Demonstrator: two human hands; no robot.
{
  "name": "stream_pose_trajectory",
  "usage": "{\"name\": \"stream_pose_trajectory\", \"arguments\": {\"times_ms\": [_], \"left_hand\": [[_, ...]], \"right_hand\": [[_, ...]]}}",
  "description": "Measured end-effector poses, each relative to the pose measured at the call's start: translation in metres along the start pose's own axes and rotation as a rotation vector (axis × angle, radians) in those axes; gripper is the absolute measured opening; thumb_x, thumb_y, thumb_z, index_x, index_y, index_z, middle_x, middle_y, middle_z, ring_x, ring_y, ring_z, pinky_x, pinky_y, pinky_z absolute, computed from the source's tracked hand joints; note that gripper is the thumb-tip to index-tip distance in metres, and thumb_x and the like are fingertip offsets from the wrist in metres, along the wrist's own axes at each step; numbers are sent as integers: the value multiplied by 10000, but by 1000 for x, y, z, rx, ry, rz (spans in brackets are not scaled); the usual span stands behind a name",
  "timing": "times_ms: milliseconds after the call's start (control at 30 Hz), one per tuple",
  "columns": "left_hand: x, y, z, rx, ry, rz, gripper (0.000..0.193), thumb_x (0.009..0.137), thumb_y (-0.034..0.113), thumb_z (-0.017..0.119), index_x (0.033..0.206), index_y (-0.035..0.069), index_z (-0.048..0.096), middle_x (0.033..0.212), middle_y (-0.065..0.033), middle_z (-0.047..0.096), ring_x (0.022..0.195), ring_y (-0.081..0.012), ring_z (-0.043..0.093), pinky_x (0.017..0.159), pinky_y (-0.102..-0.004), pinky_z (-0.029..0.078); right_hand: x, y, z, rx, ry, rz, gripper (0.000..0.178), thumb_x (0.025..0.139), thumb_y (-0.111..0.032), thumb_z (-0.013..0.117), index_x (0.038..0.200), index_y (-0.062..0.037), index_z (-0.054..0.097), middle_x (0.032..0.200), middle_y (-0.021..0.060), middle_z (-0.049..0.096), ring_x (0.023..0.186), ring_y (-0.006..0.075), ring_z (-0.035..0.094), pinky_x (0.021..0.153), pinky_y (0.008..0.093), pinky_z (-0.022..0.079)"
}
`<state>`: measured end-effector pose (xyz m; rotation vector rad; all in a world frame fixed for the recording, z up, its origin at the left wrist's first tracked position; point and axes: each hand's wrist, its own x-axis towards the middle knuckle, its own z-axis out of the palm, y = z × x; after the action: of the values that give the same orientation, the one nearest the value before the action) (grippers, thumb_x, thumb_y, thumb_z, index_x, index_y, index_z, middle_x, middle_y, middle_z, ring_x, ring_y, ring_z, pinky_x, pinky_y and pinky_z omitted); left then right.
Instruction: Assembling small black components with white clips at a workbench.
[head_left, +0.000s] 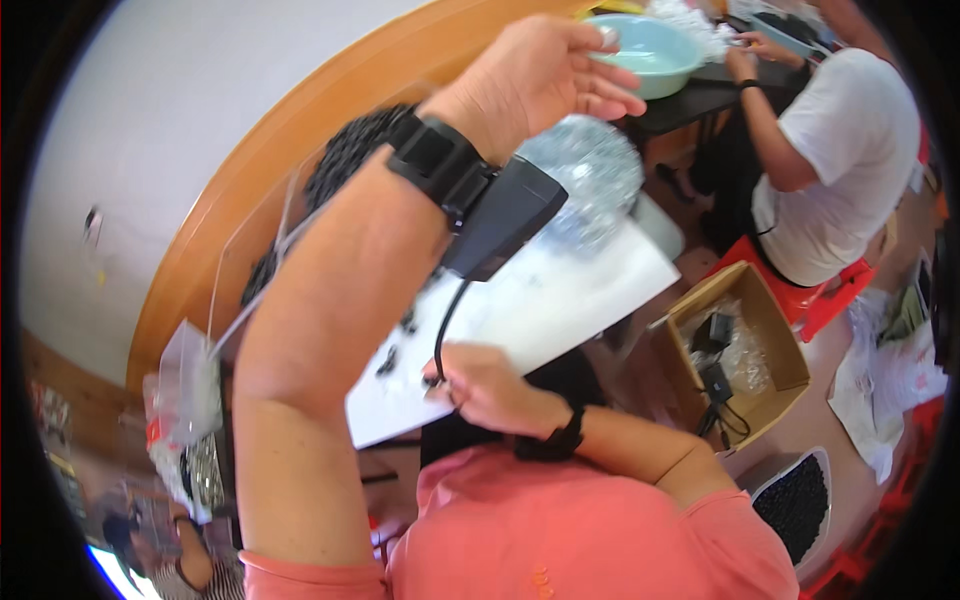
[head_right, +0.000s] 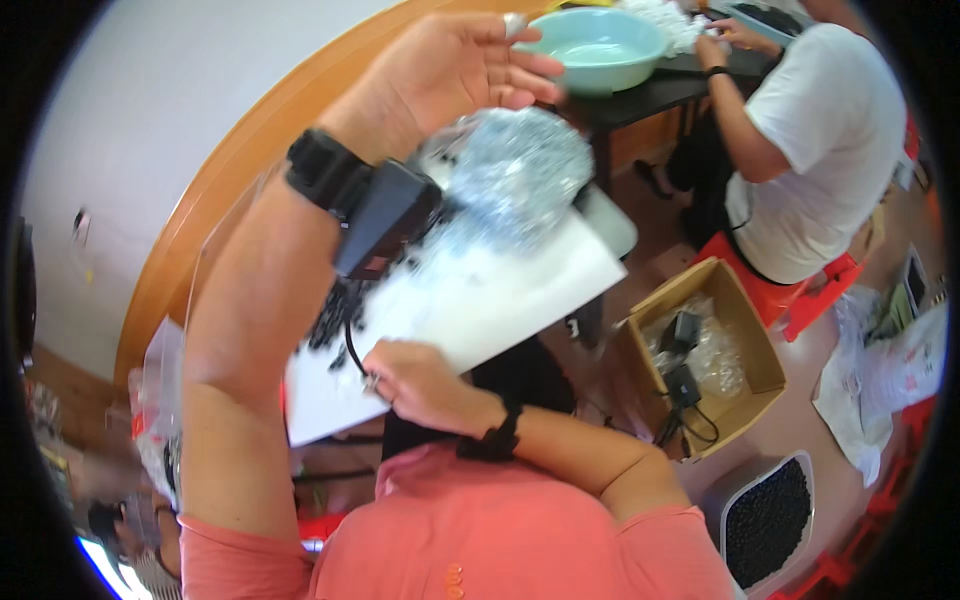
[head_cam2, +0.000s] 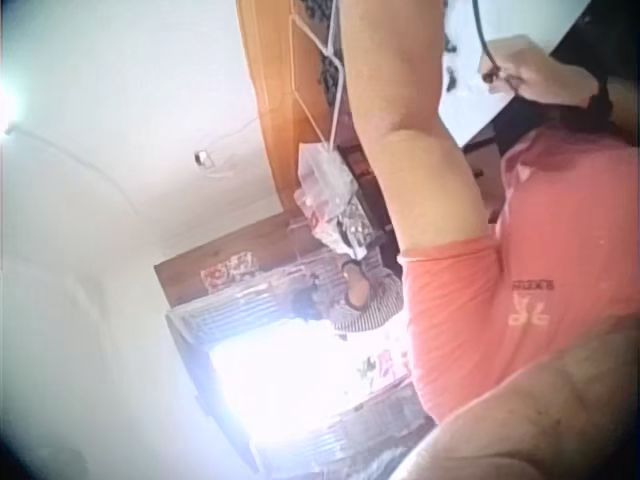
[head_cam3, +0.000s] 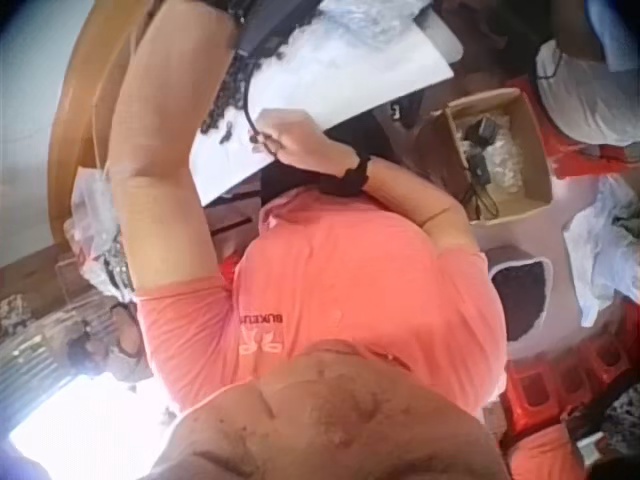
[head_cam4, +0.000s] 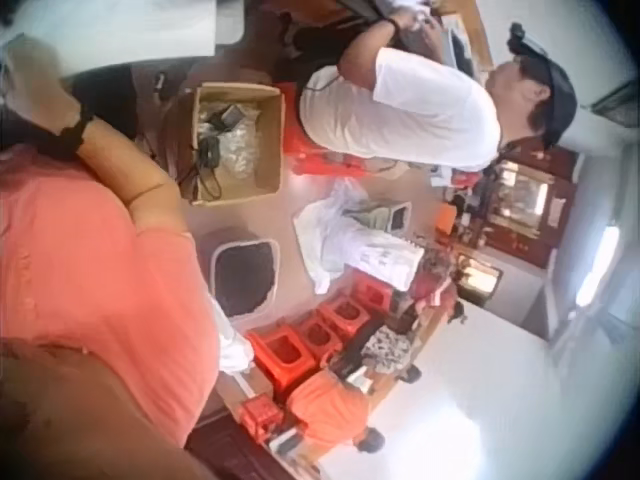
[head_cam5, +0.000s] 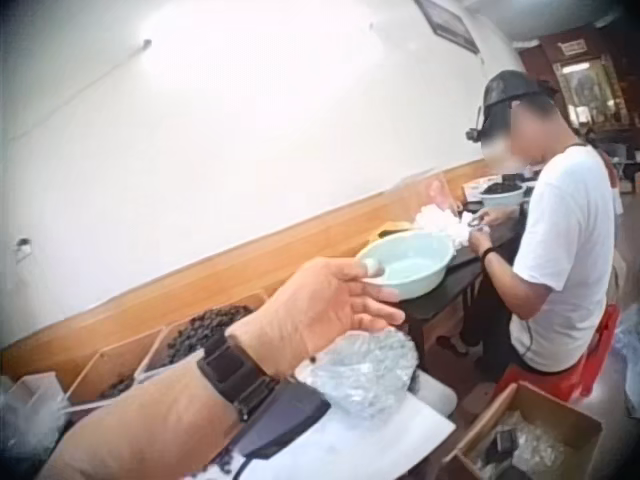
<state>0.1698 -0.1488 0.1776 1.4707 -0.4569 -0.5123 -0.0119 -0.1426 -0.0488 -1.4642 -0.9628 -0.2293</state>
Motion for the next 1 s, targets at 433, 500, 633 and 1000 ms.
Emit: {"name": "stream_pose_trajectory", "arguments": {"times_ms": [433,500,633,1000], "left_hand": [[-385,-94,-14,509,525,-587,258,871,149,697,1091,39,778,813,-8,712,653,-57,591,558,-231,484],[-389,-122,2,526,557,-542,252,889,147,695,1101,34,771,807,-10,704,626,-51,555,551,-225,461],[-364,-165,19,189,728,-217,280,953,132,673,1193,-4,717,917,-44,712,690,-73,590,568,-214,469],[-358,-196,1,-313,726,114,200,961,-1,654,1150,-48,700,986,-97,710,763,-118,619,543,-230,476]], "right_hand": [[-2,4,4,-18,4,-82,236,799,31,781,999,-19,664,813,64,620,686,161,641,607,286,496],[-1,3,5,-53,-6,-116,253,780,43,786,995,-21,671,817,70,619,690,168,637,593,291,481],[2,-8,10,-13,10,-102,299,749,45,793,1015,-32,678,810,79,609,698,200,631,596,309,488],[5,-36,36,-27,-26,-83,331,746,64,783,1043,-39,680,810,85,618,688,217,619,581,318,487]]}}
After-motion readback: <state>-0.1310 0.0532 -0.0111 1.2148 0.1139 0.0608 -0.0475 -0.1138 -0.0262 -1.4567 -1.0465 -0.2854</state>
